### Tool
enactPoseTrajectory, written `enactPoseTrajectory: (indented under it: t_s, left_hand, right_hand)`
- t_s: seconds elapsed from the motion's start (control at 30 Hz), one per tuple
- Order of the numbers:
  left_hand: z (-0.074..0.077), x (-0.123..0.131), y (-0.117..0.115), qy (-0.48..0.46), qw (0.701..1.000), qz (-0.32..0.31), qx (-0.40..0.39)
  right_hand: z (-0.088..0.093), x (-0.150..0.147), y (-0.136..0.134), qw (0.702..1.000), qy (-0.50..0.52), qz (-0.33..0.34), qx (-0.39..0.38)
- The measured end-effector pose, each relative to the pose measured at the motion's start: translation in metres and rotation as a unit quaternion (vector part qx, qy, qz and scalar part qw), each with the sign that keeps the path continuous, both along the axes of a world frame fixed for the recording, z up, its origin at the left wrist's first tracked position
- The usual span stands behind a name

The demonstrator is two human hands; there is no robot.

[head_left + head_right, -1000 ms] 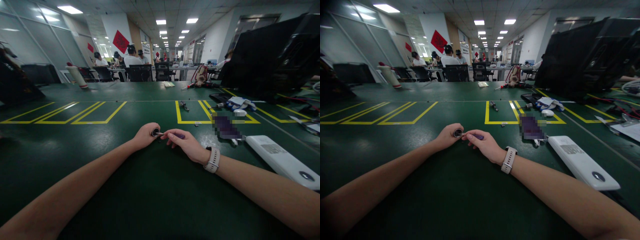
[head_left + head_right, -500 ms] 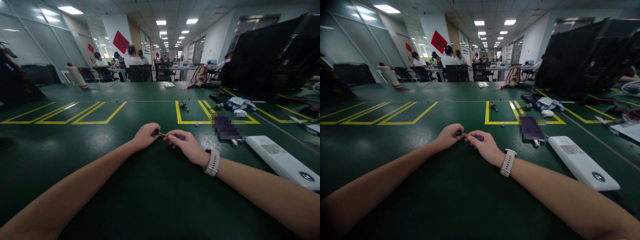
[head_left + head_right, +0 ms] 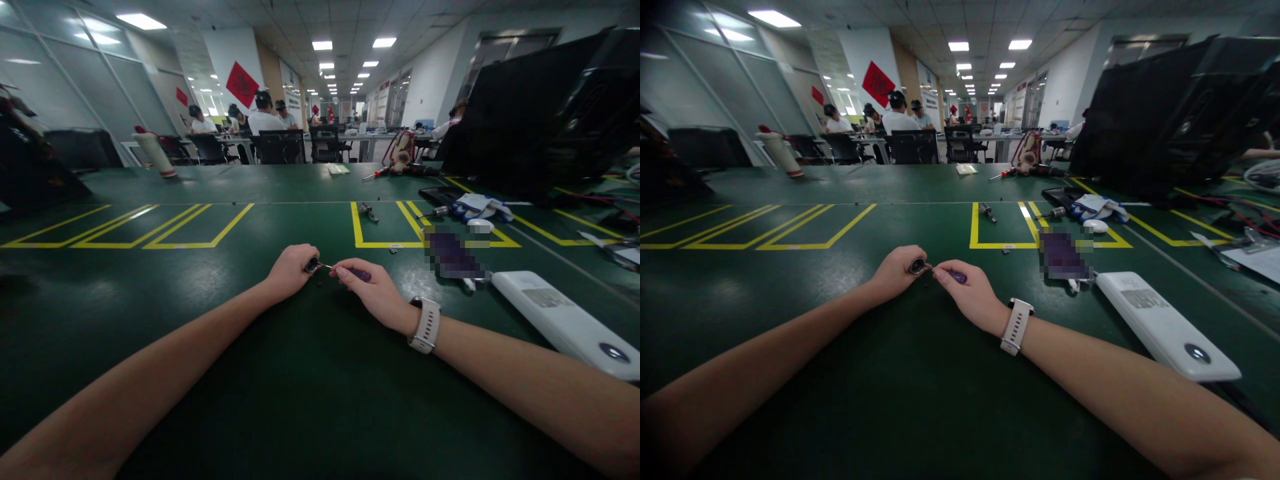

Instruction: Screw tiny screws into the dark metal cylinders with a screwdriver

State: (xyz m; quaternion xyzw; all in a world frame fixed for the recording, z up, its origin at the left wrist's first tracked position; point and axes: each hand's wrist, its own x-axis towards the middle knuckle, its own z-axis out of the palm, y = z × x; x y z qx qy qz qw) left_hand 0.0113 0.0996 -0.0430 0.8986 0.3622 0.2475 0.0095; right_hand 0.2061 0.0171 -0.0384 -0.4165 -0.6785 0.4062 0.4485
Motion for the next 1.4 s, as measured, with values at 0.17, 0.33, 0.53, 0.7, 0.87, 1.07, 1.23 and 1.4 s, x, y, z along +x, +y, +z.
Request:
enactPoseTrajectory:
  t_s: [0.17, 0.33, 0.53, 0.7, 0.87, 1.07, 1.23, 1.4]
  left_hand:
    - [-0.001, 0.0, -0.001, 0.008, 1.0, 0.004, 0.005]
    - [-0.001, 0.0, -0.002, 0.004, 1.0, 0.008, 0.004]
    - [-0.002, 0.0, -0.001, -0.005, 1.0, 0.019, 0.001]
    - [-0.002, 0.0, 0.0, -0.006, 1.0, 0.015, -0.002]
    - [-0.001, 0.0, 0.0, -0.005, 1.0, 0.015, 0.002]
    - [-0.001, 0.001, 0.0, 0.006, 1.0, 0.012, 0.009]
    - [0.0, 0.001, 0.0, 0.014, 1.0, 0.01, 0.01]
    - [0.0, 0.0, 0.0, 0.017, 1.0, 0.004, 0.009]
  right_hand:
    - [-0.005, 0.001, 0.007, 0.994, 0.082, 0.017, -0.065]
    - [-0.007, 0.002, 0.01, 0.982, 0.139, 0.046, -0.117]
    - [-0.004, 0.003, 0.007, 0.98, 0.15, 0.046, -0.122]
    - [-0.007, 0.002, 0.008, 0.978, 0.184, 0.011, -0.092]
    - [-0.008, 0.001, 0.006, 0.989, 0.137, 0.007, -0.05]
    - [0.0, -0.001, 0.001, 1.0, 0.0, -0.006, 0.011]
    - [0.001, -0.001, 0.0, 1.0, -0.005, -0.013, 0.011]
    - [-0.001, 0.0, 0.002, 1.0, -0.011, -0.004, 0.008]
